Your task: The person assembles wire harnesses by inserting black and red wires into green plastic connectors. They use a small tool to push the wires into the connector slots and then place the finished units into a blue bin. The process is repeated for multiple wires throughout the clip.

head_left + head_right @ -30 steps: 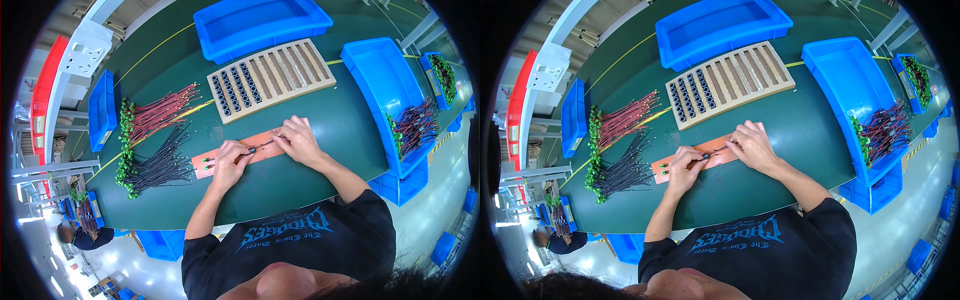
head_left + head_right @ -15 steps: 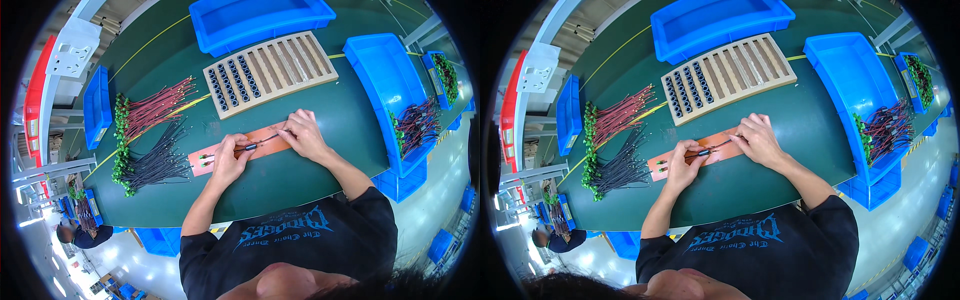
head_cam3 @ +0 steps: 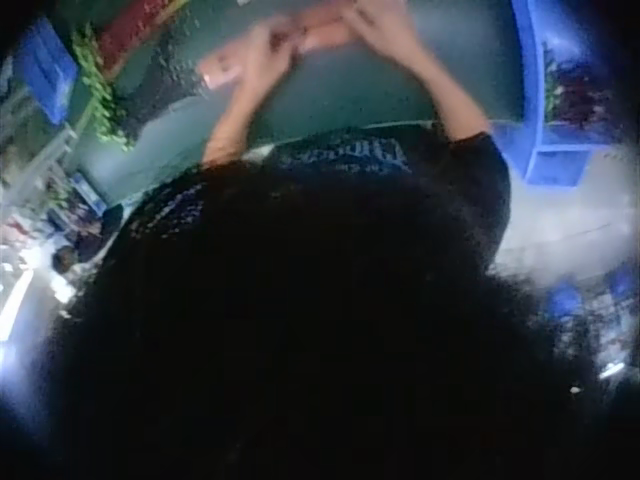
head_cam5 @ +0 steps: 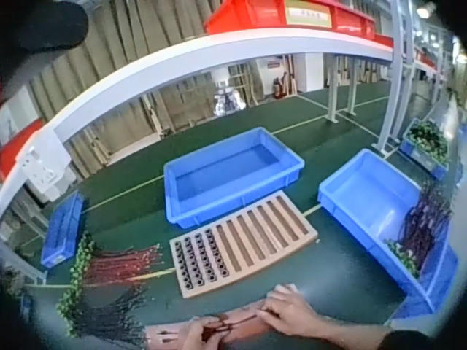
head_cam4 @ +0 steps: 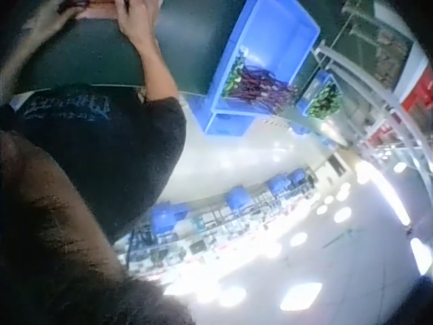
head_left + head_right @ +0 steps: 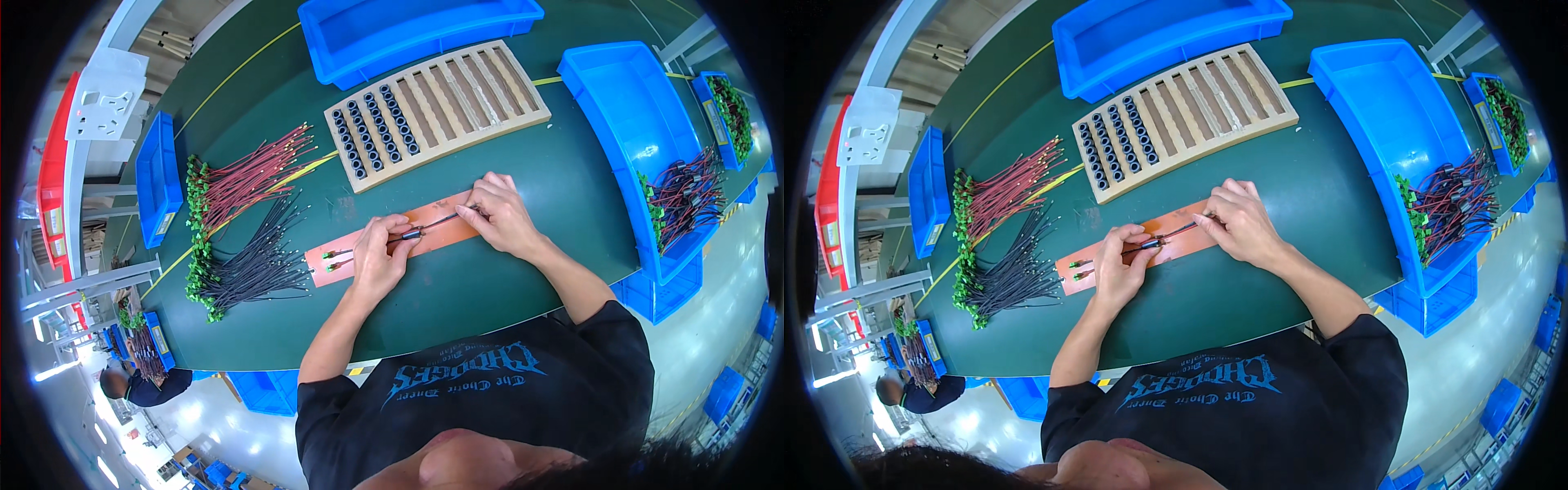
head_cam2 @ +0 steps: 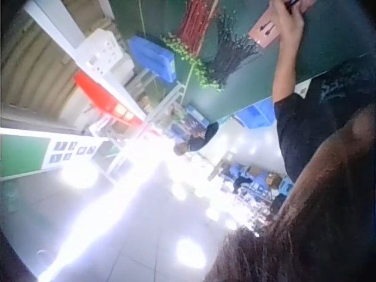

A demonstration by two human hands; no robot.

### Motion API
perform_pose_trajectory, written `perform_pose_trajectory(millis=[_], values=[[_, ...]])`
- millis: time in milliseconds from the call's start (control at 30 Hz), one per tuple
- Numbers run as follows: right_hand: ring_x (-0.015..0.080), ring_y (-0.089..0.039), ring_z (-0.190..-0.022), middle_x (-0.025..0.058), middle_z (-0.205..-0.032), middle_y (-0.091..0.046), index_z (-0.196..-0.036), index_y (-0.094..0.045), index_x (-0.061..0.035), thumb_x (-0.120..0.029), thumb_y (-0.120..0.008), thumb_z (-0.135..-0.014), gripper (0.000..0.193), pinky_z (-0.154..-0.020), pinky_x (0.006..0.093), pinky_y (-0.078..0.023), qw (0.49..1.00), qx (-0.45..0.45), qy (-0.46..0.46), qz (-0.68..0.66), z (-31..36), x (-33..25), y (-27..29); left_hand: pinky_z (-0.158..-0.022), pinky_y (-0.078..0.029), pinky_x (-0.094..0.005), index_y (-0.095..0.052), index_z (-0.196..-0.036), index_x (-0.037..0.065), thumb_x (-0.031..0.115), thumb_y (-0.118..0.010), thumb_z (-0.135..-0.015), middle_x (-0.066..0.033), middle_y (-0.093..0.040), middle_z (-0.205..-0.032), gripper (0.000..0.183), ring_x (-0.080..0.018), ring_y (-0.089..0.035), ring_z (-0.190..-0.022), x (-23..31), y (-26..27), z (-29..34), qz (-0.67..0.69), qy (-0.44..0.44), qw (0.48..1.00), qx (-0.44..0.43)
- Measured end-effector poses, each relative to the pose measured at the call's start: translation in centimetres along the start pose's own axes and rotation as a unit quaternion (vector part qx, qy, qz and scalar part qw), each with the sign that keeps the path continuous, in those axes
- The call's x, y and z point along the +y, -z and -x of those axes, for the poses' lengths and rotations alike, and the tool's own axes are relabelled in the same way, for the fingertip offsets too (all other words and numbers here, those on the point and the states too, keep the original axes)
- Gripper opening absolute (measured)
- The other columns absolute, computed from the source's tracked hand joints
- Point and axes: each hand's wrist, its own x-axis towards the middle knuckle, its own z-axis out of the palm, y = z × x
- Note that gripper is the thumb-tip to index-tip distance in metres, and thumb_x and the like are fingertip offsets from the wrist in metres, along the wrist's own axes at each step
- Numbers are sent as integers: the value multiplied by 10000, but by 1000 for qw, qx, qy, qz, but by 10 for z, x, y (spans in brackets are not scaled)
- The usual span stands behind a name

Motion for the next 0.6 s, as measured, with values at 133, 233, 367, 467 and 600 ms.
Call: perform_pose_trajectory(millis=[133,233,367,467,600], values=[[269,-554,-797,69,-765,-573,-801,-639,-47,-198,-732,-931,220,-850,421,-413,1000,6,-12,6,2,5,2,-851,-594,-358,-669,-1233,-9,52,-776,-884,-108,-724,-1015,370,-230,-712,-975,23,26,-38,-21,-65,992,-106],[266,-556,-801,66,-768,-575,-800,-637,-50,-201,-729,-933,222,-850,421,-414,1000,21,10,7,1,4,-2,-822,-549,-345,-733,-1189,-2,140,-768,-906,-107,-738,-1013,319,-229,-697,-938,31,28,-73,-6,-50,974,-220],[268,-554,-802,65,-750,-569,-781,-630,-51,-204,-730,-926,233,-850,420,-415,1000,22,11,7,2,5,-2,-741,-548,-304,-782,-1066,-18,90,-779,-890,-132,-760,-974,206,-168,-691,-833,36,11,-109,17,24,925,-378],[271,-551,-795,67,-737,-565,-771,-623,-53,-200,-728,-925,236,-838,423,-414,999,26,19,-8,3,6,-2,-608,-530,-306,-791,-998,-37,33,-791,-865,-109,-746,-858,150,-109,-652,-693,40,3,-116,6,116,903,-413],[275,-555,-789,71,-734,-574,-769,-619,-53,-190,-725,-927,233,-815,423,-409,999,15,19,-27,4,8,-1,-612,-513,-320,-794,-930,-32,15,-798,-845,-79,-691,-739,98,-138,-618,-665,36,-3,-101,65,123,935,-327]])
